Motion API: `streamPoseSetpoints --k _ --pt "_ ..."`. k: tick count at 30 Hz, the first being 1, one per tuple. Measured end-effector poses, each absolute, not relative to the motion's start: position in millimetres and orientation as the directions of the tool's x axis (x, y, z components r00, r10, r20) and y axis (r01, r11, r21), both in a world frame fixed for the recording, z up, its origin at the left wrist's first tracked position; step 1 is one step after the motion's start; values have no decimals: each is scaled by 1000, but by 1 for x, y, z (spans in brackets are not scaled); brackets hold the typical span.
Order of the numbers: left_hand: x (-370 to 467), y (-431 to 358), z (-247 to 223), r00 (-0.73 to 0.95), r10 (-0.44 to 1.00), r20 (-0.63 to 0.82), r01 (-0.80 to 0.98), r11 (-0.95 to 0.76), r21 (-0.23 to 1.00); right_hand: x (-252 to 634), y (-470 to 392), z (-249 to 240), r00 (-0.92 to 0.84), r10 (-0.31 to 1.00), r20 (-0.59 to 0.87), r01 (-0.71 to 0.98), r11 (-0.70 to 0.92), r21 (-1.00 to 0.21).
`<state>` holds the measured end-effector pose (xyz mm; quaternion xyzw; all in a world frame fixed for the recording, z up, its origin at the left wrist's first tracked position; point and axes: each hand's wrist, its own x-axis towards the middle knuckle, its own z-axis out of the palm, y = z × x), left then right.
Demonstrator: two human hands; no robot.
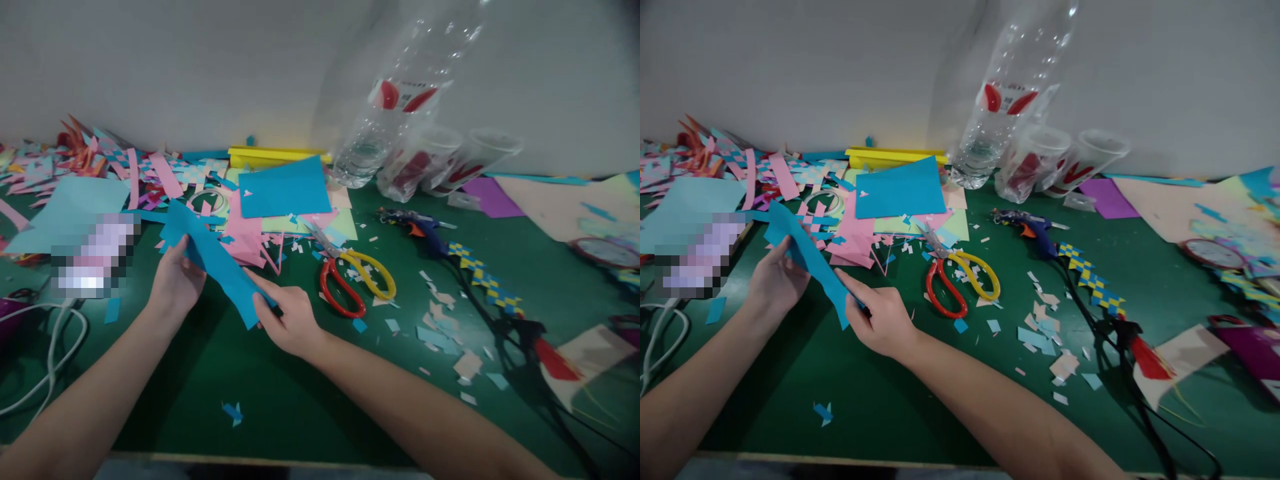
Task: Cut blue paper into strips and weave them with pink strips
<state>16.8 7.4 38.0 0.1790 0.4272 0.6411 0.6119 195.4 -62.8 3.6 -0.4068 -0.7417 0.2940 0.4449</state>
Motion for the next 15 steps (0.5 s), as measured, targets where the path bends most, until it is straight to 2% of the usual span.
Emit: streamPoseSetpoints --k 4,11,15 --pt "17 6 42 -141 945 -296 -650 137 747 196 -63 5 -299 822 484 320 564 -761" --pt "30 -5 40 105 948 -300 -594 302 746 197 -63 6 -295 886 359 255 435 -864" --pt "33 -5 40 87 942 -325 -678 295 673 199 -61 3 -385 847 367 247 478 -843"
